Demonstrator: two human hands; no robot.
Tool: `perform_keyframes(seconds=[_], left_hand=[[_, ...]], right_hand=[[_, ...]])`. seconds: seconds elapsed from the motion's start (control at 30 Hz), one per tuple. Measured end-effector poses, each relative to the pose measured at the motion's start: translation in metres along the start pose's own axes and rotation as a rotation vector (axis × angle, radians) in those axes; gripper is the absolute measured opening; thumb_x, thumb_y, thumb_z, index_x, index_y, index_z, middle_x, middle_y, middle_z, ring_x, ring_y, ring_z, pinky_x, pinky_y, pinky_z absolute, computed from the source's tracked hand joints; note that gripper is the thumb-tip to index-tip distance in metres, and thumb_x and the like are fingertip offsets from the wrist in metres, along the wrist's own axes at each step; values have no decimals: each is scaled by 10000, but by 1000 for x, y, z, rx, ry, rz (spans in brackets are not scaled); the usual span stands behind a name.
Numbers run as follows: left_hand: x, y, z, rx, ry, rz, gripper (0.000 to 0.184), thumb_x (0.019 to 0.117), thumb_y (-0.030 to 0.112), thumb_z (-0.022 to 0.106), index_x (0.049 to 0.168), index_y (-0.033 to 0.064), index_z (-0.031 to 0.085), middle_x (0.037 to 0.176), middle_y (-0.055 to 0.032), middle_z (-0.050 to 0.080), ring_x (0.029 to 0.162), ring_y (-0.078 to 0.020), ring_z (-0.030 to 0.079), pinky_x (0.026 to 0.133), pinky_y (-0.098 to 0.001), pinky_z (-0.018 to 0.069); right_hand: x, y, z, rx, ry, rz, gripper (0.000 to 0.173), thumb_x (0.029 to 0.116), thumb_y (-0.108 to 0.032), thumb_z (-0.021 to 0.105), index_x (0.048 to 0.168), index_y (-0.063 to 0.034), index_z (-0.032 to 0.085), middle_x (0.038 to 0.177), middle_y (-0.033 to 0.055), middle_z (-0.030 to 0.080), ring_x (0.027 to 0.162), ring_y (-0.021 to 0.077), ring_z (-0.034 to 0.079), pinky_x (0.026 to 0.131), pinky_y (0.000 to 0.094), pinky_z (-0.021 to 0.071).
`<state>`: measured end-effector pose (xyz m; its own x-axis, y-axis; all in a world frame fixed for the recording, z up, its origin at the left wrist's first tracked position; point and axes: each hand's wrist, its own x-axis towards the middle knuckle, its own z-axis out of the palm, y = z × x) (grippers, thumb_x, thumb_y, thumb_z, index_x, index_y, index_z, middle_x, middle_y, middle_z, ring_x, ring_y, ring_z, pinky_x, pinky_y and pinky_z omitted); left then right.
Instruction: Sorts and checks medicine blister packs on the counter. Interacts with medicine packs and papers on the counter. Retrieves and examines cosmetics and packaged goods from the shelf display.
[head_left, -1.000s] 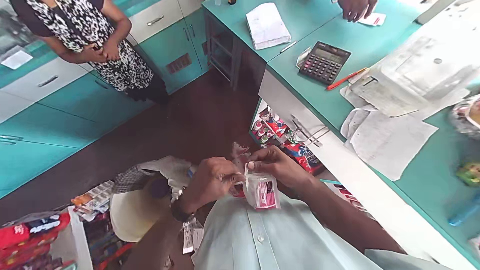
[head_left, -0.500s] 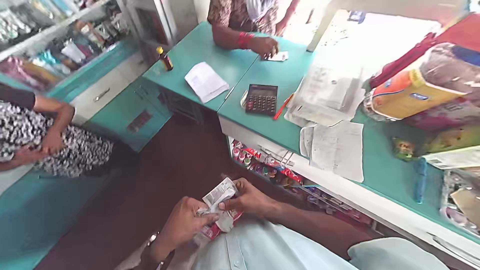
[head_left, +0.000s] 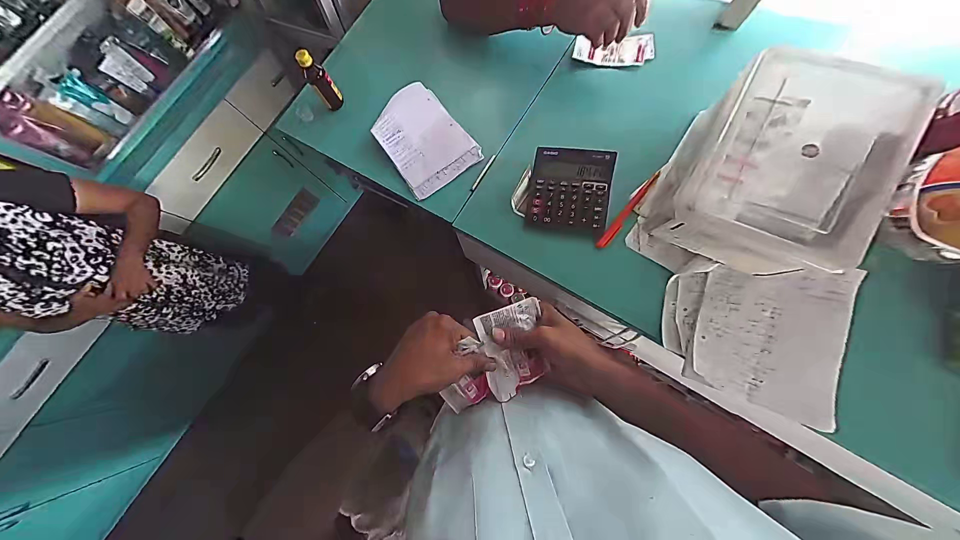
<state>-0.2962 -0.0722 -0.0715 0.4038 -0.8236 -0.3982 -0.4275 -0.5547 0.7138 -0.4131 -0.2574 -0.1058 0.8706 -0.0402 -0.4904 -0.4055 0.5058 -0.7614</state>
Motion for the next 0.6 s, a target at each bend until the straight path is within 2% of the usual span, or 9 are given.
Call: perform_keyframes(seconds=[0.3,0.43,0.6], left_hand=[[41,-17,-58,65,-114,81,356,880,405,758,732,84,719,624,20,623,589,-91,564,606,-390,463],[46,-25,-85,65,-146,102,379,884,434,741,710,100,705,609,30,606,573,-87,552,587,-387,460],[49,-50,-100,32,-71,265,356,903,398,730,736,84,731,636,5,649,588,-83,587,582,-365,473]], right_hand=[[34,-12,16,78,130,-103,176,888,-23,745,1043,-23,662,865,44,754,777,137,738,759,319,635],[44,-21,28,-73,73,-165,353,787,-44,846,1089,-53,664,937,-4,760,862,94,738,825,285,631],[62,-18,50,42,217,-184,269,831,27,775,1067,-37,662,904,17,756,827,106,733,796,299,630]])
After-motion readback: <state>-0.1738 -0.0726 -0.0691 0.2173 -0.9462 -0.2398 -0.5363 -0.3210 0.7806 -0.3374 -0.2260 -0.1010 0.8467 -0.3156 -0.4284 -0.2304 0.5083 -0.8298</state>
